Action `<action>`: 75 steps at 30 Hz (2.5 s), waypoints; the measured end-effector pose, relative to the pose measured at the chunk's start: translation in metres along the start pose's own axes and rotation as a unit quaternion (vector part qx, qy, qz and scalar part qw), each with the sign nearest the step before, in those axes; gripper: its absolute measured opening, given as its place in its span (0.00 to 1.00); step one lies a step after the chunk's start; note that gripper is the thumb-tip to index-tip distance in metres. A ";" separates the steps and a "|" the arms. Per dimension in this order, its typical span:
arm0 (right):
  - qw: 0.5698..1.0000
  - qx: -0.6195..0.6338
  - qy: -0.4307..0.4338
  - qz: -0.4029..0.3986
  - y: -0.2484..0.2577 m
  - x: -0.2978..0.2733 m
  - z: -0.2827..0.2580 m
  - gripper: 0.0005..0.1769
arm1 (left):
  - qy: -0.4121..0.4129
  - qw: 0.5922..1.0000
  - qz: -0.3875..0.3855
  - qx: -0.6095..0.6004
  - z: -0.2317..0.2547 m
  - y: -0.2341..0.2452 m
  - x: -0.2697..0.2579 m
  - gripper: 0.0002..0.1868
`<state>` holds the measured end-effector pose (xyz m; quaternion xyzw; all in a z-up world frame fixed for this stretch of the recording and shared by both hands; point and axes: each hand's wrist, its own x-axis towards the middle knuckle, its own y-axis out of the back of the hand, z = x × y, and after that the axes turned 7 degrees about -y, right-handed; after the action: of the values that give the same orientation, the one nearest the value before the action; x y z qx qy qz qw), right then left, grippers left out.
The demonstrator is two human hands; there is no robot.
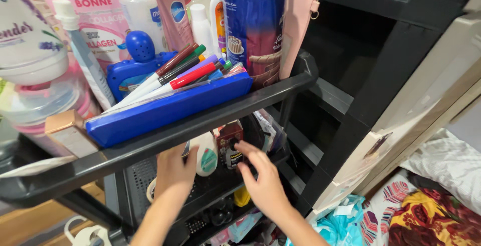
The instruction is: The person repeatedly picks up various small items from a cluttered bed and places them onto a black rolling cart. Items handled include a red pouch, bottles, a box, a yellow pouch, a black pouch, and a face mask. The person moves between the bed and the cart multiple times to transfer these objects.
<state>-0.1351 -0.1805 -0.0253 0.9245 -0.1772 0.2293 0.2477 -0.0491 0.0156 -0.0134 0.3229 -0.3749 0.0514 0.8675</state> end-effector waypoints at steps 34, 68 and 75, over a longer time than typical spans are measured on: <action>0.929 -0.324 0.063 -0.165 -0.041 -0.077 0.029 0.57 | -0.122 0.956 0.020 0.268 -0.019 -0.022 -0.104 0.27; 0.883 -0.458 0.044 -0.090 -0.072 -0.086 0.030 0.56 | -0.116 0.969 0.069 0.205 -0.039 -0.051 -0.104 0.28; 0.858 -0.487 -0.046 -0.160 -0.065 -0.090 0.010 0.62 | -0.166 0.974 0.025 0.151 -0.038 -0.045 -0.111 0.32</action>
<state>-0.1777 -0.1142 -0.1034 0.7113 -0.1275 0.0281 0.6906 -0.0893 0.0200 -0.1323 0.4447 -0.5095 0.0753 0.7328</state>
